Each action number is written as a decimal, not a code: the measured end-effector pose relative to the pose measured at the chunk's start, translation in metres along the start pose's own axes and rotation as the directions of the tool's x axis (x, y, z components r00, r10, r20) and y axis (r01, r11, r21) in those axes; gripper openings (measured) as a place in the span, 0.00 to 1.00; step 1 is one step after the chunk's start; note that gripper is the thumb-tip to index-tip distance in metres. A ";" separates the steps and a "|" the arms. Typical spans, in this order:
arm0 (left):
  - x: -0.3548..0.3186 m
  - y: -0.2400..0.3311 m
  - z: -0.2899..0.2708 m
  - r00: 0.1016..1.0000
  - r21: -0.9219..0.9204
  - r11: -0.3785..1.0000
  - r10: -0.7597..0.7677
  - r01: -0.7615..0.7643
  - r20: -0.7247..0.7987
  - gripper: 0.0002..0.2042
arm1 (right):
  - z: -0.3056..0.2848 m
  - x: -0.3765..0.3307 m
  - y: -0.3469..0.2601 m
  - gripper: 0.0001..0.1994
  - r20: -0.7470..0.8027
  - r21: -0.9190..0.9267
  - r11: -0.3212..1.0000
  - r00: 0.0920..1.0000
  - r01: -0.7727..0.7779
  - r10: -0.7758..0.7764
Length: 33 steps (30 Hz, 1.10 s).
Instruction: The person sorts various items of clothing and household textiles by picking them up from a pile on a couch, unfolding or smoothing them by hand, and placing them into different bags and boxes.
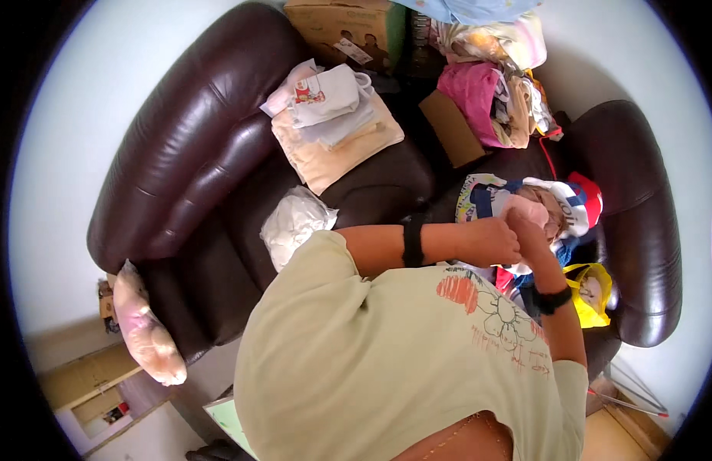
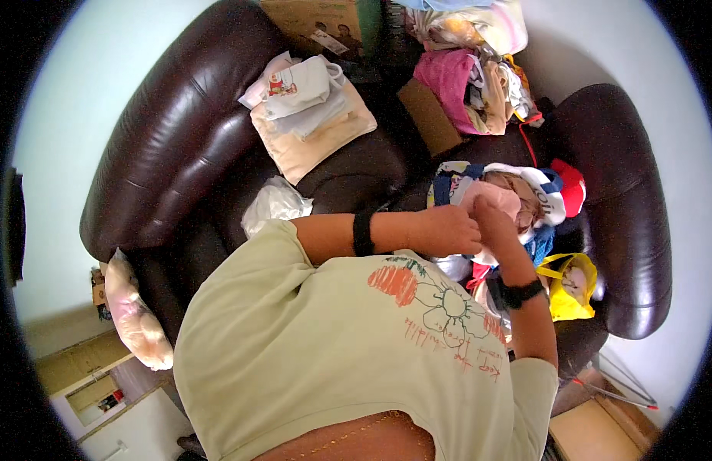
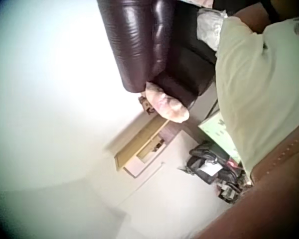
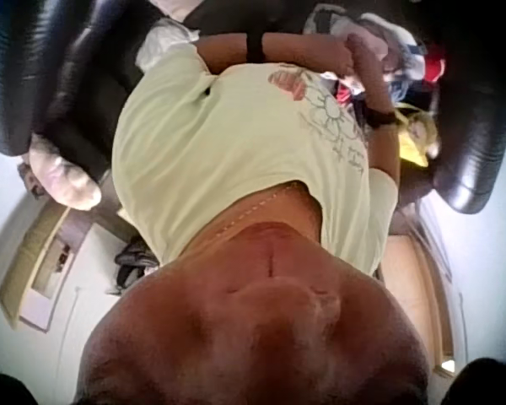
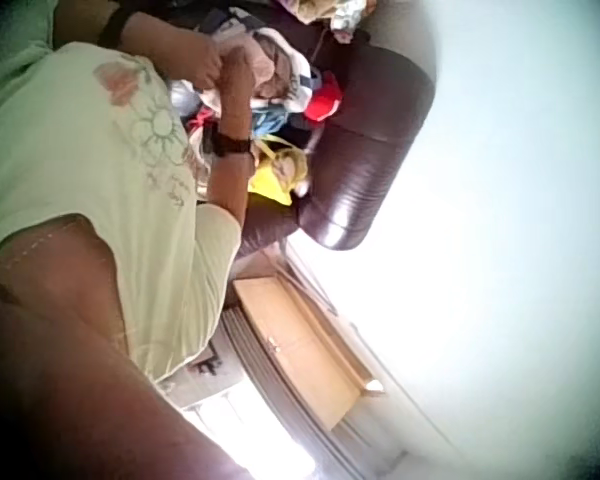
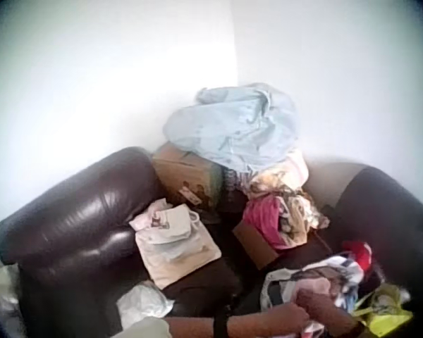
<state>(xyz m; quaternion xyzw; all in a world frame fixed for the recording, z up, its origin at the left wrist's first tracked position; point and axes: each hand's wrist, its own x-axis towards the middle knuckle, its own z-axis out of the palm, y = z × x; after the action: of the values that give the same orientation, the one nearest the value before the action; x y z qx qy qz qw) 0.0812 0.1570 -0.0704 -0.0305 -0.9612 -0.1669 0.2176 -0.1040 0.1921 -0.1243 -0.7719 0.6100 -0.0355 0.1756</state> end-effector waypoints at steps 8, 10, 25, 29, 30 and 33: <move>-0.016 -0.004 -0.016 0.987 -0.061 0.987 -0.152 0.149 -0.044 0.07 | -0.066 -0.003 -0.031 0.11 -0.048 -0.088 0.992 0.994 0.088 -0.093; -0.017 -0.008 -0.025 0.982 -0.040 0.983 -0.177 0.180 0.073 0.08 | -0.107 -0.021 -0.033 0.13 -0.066 -0.086 0.995 0.997 -0.041 0.035; -0.004 -0.006 -0.016 0.992 -0.151 0.980 -0.122 0.126 0.037 0.06 | -0.010 -0.006 -0.026 0.13 0.131 -0.035 0.992 0.984 -0.118 0.122; 0.000 0.000 -0.034 0.976 -0.225 0.951 -0.199 0.213 0.082 0.07 | -0.093 -0.035 -0.019 0.20 -0.618 0.125 0.865 0.644 -0.486 0.451; 0.001 0.004 -0.036 0.942 -0.263 0.905 -0.312 0.333 0.120 0.08 | -0.100 -0.034 -0.005 0.22 -0.601 0.057 0.767 0.591 -0.640 0.537; -0.006 -0.003 -0.025 0.866 -0.279 0.821 -0.490 0.498 0.100 0.09 | -0.098 -0.028 0.047 0.24 -0.412 0.044 0.629 0.560 -0.776 0.719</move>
<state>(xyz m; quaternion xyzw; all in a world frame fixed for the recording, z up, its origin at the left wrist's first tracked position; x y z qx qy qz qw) 0.0960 0.1464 -0.0527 0.1852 -0.9028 -0.3587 0.1483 -0.1814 0.1869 -0.0431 -0.4260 0.9022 -0.0671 -0.0070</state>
